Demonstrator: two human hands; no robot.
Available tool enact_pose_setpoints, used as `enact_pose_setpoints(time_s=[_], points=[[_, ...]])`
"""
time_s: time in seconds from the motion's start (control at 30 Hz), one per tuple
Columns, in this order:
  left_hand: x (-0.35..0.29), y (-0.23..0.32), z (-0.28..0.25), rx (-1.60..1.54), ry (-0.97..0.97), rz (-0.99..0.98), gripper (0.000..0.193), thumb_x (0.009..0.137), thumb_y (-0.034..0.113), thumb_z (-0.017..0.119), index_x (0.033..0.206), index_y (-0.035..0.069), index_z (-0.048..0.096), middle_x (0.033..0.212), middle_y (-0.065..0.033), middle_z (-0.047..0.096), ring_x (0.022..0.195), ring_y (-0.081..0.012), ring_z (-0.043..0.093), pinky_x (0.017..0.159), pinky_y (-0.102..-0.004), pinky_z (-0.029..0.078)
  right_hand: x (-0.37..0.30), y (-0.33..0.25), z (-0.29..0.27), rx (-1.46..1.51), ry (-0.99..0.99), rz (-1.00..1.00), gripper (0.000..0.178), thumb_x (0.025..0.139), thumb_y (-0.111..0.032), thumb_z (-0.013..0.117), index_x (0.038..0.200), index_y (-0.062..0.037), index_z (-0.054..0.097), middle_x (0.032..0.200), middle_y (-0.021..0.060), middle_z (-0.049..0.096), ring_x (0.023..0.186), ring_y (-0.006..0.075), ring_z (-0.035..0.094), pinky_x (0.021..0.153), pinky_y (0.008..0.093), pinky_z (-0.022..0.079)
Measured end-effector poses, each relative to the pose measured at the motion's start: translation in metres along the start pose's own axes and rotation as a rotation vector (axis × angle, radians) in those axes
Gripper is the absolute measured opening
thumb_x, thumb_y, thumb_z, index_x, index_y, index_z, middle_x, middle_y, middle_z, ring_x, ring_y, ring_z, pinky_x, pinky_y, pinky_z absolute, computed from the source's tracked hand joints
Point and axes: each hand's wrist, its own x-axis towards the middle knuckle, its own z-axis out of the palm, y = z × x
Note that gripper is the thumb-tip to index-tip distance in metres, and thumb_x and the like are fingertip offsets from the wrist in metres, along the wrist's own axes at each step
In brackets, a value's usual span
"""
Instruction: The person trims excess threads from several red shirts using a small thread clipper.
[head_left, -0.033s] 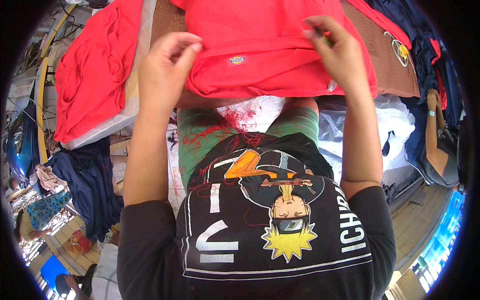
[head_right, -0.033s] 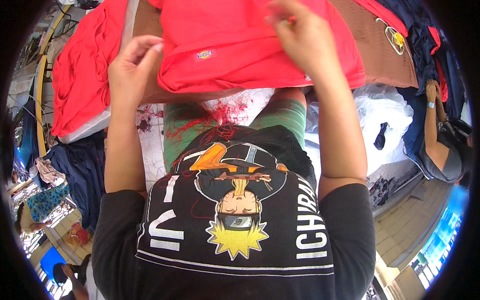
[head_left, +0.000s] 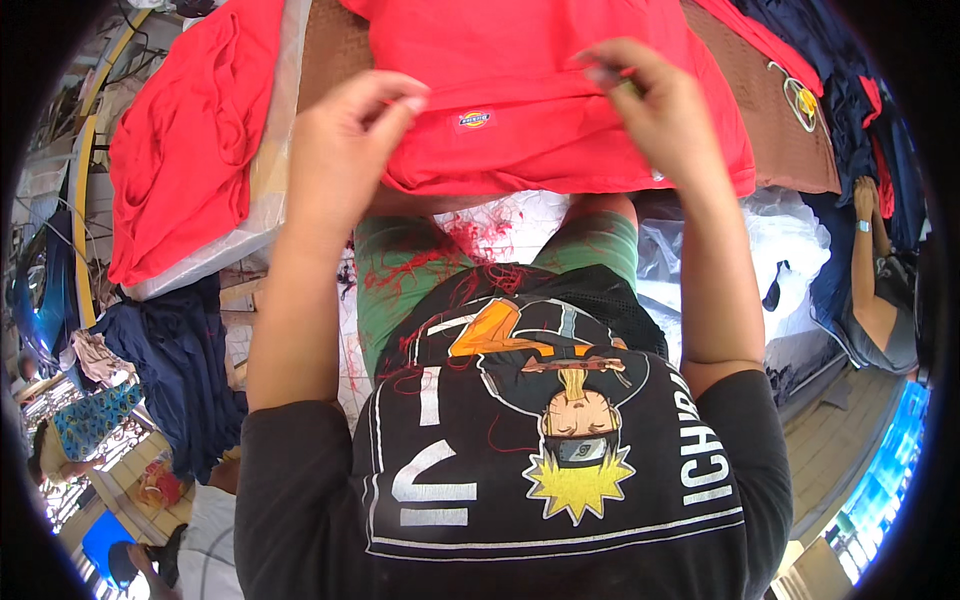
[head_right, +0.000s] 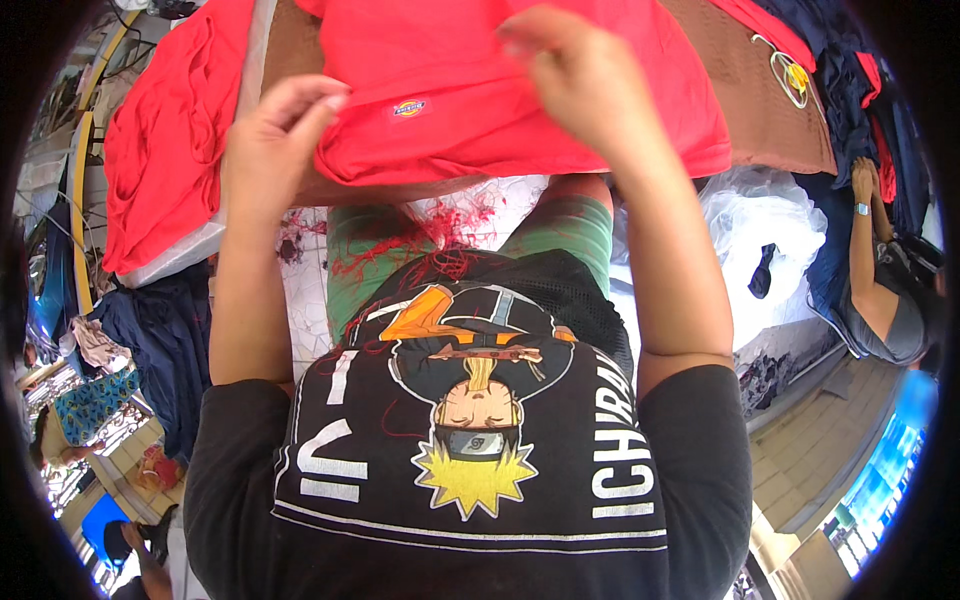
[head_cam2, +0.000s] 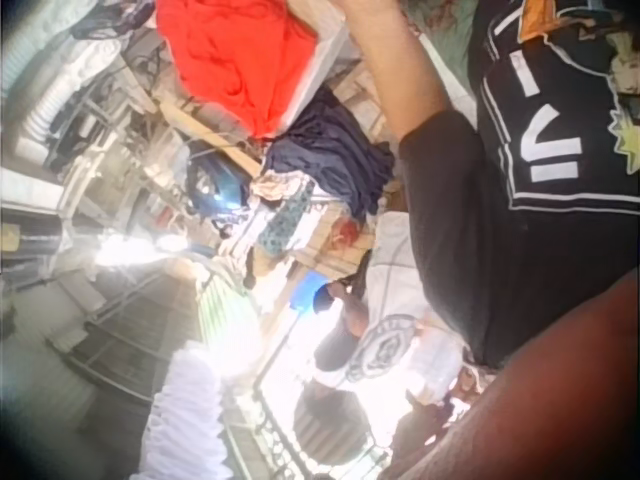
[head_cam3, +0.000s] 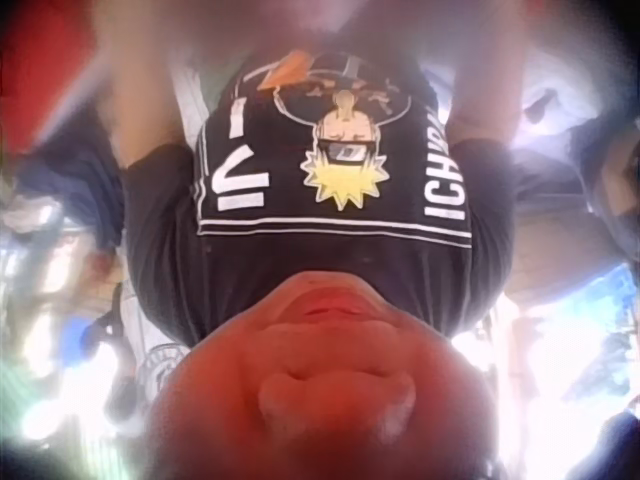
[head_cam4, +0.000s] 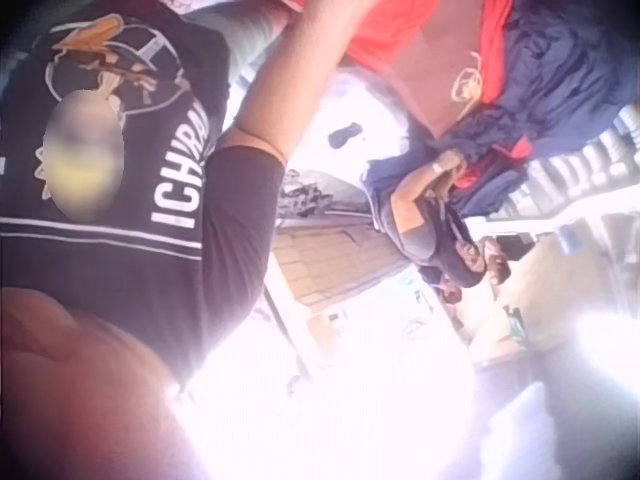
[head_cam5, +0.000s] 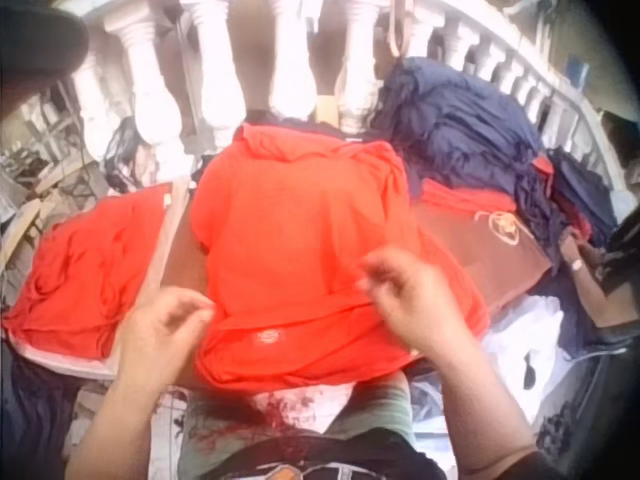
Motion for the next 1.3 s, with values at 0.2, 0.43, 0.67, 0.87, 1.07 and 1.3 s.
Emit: enact_pose_setpoints(time_s=[0.2,0.43,0.67,0.87,1.07,1.3], points=[[-0.007,-0.016,0.034,0.287,-0.035,0.193,0.029,0.082,0.011,0.069,0.109,0.005,0.067,0.117,-0.0091,0.061,0.093,-0.0226,0.063,0.084,-0.0315,0.05,-0.004,-0.006,0.056,-0.083,-0.207,-0.114,0.029,0.08,-0.007,0.059,0.109,-0.006,0.064,0.094,0.0141,0.067,0.087,0.0308,0.065,0.078,0.04,0.051],[0.003,-0.022,0.033,0.279,-0.011,0.152,0.022,0.083,0.01,0.066,0.105,0.005,0.068,0.104,-0.0112,0.062,0.09,-0.0256,0.064,0.078,-0.0328,0.05,0.0,-0.014,0.067,0.155,-0.196,0.02,0.023,0.085,-0.021,0.066,0.099,-0.0036,0.062,0.096,0.0142,0.066,0.087,0.0299,0.065,0.077,0.0385,0.05],[0.008,-0.025,0.032,0.296,0.054,0.115,0.015,0.083,0.013,0.068,0.096,0.005,0.069,0.09,-0.0113,0.068,0.081,-0.025,0.067,0.073,-0.0323,0.051,0.004,-0.012,0.086,0.205,-0.258,-0.028,0.015,0.089,-0.007,0.063,0.102,-0.0014,0.061,0.096,0.0119,0.063,0.089,0.0207,0.064,0.08,0.0315,0.051],[0.006,-0.018,0.028,0.165,0.057,0.071,0.015,0.083,0.015,0.069,0.092,0.003,0.07,0.088,-0.0123,0.069,0.08,-0.0258,0.067,0.073,-0.0324,0.052,0.003,-0.011,0.091,0.098,-0.2,-0.135,0.016,0.086,-0.021,0.064,0.095,-0.0075,0.063,0.09,0.0104,0.063,0.085,0.0297,0.064,0.073,0.0396,0.05],[-0.005,-0.006,0.018,0.095,0.001,0.119,0.015,0.081,0.01,0.07,0.093,0.002,0.071,0.093,-0.011,0.069,0.085,-0.0185,0.067,0.078,-0.0279,0.051,0.003,-0.018,0.08,0.041,-0.168,-0.103,0.016,0.085,-0.021,0.064,0.094,-0.0081,0.063,0.091,0.0097,0.064,0.084,0.0306,0.063,0.071,0.0403,0.05],[-0.024,-0.015,0.031,0.325,-0.007,0.184,0.019,0.076,0.012,0.073,0.093,0.004,0.072,0.098,-0.0094,0.068,0.088,-0.0244,0.066,0.079,-0.0311,0.052,-0.009,-0.012,0.087,0.181,-0.187,-0.063,0.017,0.085,-0.019,0.065,0.095,-0.0059,0.062,0.088,0.0136,0.067,0.082,0.0314,0.065,0.07,0.0397,0.05]])
